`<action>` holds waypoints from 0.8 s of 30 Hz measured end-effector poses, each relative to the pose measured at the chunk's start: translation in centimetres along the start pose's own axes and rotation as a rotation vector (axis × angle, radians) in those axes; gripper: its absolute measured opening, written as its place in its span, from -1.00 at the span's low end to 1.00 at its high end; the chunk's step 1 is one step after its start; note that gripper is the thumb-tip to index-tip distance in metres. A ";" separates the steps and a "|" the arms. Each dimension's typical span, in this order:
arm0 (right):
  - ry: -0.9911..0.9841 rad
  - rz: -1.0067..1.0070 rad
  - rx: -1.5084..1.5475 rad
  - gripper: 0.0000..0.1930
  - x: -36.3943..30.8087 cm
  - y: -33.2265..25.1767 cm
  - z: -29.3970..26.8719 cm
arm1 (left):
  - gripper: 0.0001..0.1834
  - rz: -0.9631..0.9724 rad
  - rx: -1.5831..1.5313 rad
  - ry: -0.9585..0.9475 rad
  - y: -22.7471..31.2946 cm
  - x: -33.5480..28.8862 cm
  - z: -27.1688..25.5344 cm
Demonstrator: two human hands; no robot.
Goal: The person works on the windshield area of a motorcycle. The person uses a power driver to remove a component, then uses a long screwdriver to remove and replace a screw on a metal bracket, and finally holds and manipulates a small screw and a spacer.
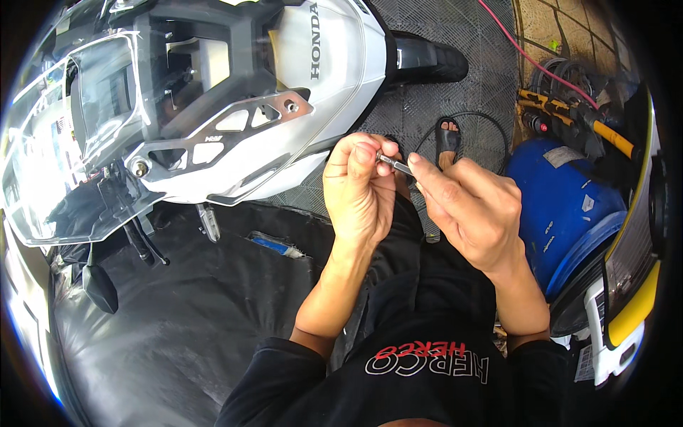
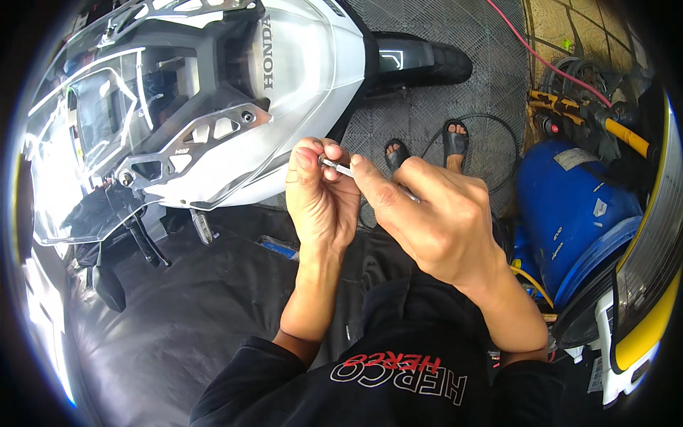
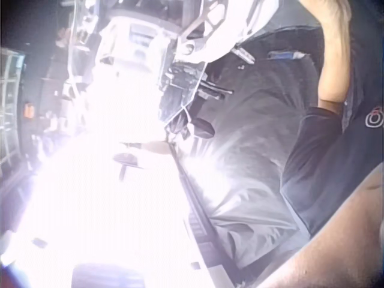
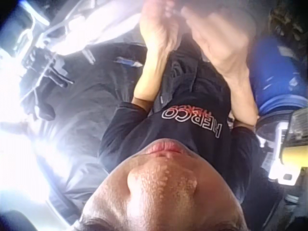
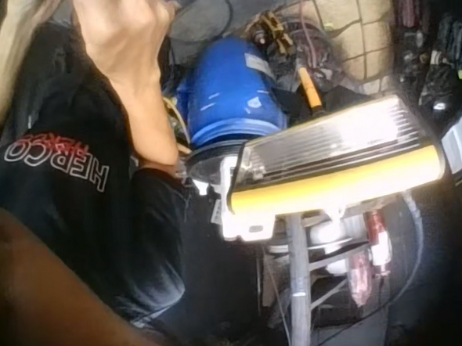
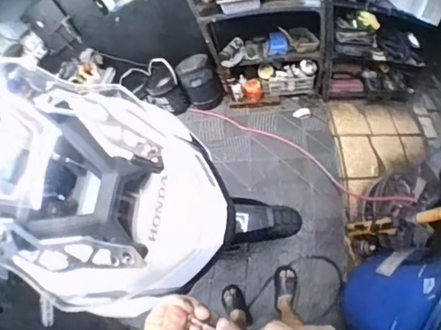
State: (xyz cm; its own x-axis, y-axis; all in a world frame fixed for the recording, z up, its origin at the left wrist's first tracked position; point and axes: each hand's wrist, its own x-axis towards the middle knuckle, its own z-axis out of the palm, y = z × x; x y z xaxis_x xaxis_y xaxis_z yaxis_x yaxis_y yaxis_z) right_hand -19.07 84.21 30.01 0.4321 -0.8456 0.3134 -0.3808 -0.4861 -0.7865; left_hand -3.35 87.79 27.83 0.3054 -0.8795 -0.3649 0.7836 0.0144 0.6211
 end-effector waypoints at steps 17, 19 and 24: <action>-0.157 0.702 0.870 -0.90 1.8 -0.3 0.7 | -0.78 0.210 0.021 0.043 -0.6 1.2 0.4; -0.170 0.705 0.870 -0.89 1.8 -0.2 0.6 | -0.78 0.189 0.064 0.046 -0.4 1.3 0.4; -0.076 0.383 0.506 -0.88 2.0 -0.3 0.5 | -0.76 0.144 0.000 0.094 -0.5 1.3 0.8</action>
State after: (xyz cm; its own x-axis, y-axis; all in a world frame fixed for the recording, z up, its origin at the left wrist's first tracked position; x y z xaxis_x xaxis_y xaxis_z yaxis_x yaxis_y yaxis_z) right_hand -17.67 82.73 30.60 0.4060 -0.9117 -0.0637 -0.0948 0.0273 -0.9951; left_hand -3.78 86.29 27.64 0.4639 -0.8198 -0.3358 0.7281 0.1368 0.6717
